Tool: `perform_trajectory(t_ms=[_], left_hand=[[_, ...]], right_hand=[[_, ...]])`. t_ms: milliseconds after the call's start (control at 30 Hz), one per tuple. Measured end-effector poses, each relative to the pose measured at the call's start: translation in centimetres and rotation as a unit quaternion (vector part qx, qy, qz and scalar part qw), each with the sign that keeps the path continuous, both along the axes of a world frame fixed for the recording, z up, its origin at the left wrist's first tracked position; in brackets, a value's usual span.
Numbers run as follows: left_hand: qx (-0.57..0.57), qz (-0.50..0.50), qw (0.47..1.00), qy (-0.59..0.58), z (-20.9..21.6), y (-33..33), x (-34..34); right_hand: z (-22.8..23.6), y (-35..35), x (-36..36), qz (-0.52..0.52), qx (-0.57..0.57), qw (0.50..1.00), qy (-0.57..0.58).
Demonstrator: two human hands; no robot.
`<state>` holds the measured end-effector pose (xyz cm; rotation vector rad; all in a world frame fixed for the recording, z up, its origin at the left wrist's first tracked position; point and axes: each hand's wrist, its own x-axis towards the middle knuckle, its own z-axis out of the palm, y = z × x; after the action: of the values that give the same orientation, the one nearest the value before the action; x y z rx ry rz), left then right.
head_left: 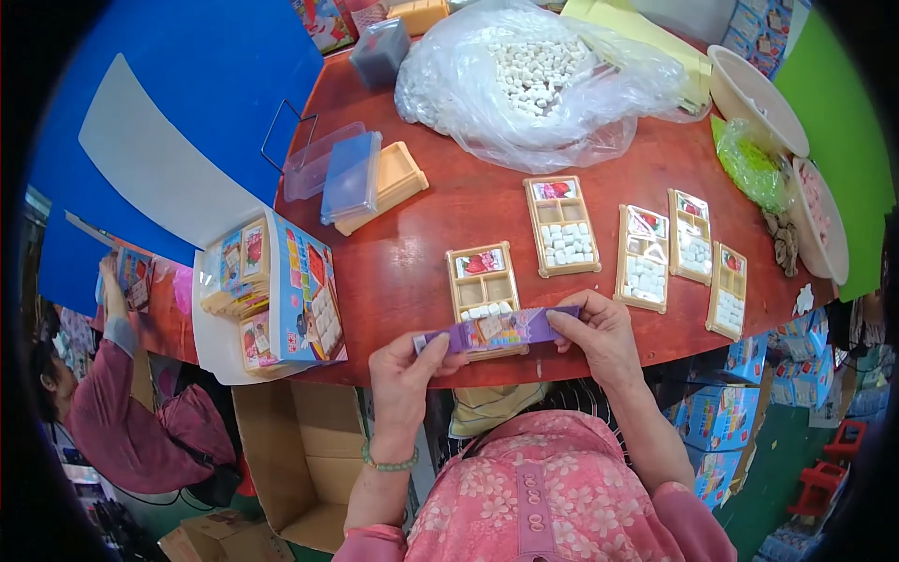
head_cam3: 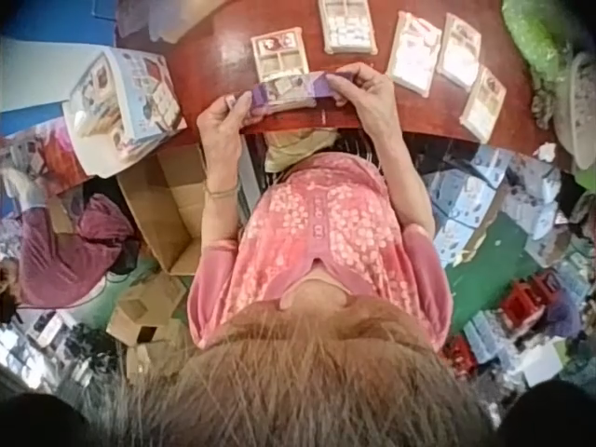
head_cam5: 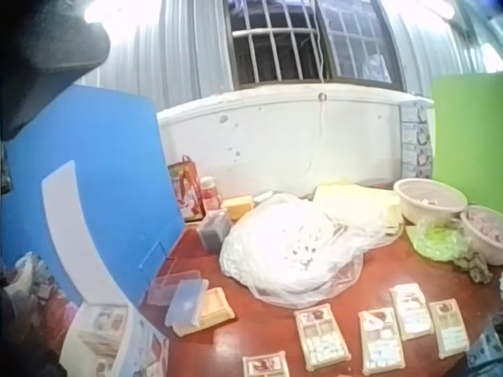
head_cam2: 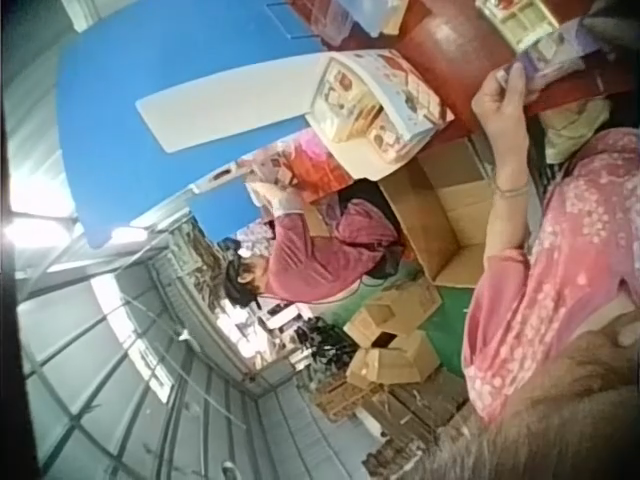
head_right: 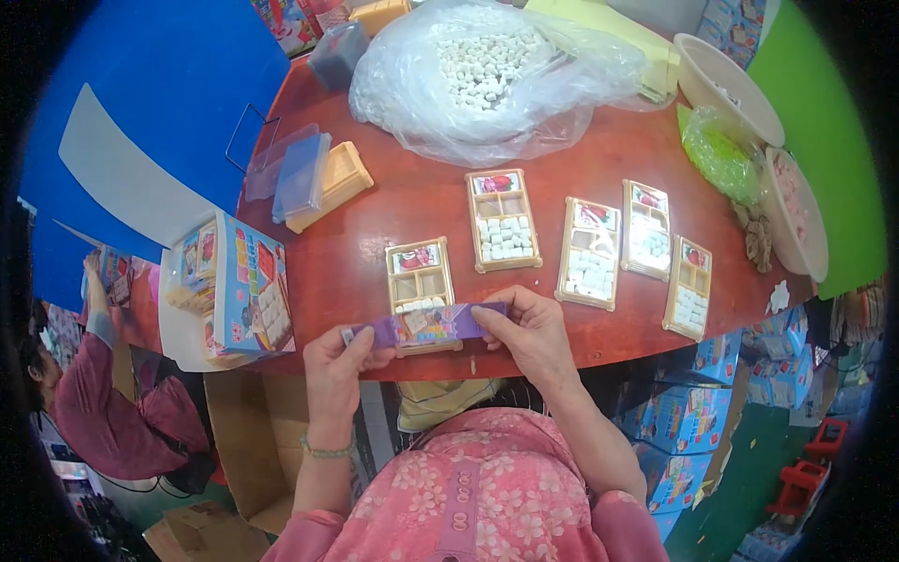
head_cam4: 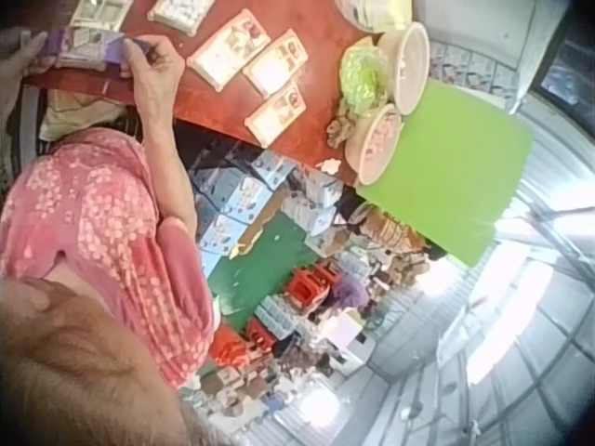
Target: Packaging toy food items into plastic trays, labeling them, and placing them into boxes.
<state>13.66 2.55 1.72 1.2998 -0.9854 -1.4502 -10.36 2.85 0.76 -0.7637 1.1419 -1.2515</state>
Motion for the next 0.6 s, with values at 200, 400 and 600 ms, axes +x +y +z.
perform_trajectory(t_ms=[200,400,600], left_hand=[[-0.042,0.035,0.998,-0.036,-1.7,-3.5,0.2],[-0.063,0.008,0.993,-0.096,-1.4,-4.6,0.1],[-0.052,-0.001,0.992,-0.113,-1.7,-5.0,0.1]], right_hand=[[0.2,-2.5,1.0,-0.019,0.000,0.997,0.080],[-0.3,-3.9,1.2,-0.014,0.020,0.990,0.141],[-0.3,-4.6,1.6,-0.010,0.006,0.985,0.170]])
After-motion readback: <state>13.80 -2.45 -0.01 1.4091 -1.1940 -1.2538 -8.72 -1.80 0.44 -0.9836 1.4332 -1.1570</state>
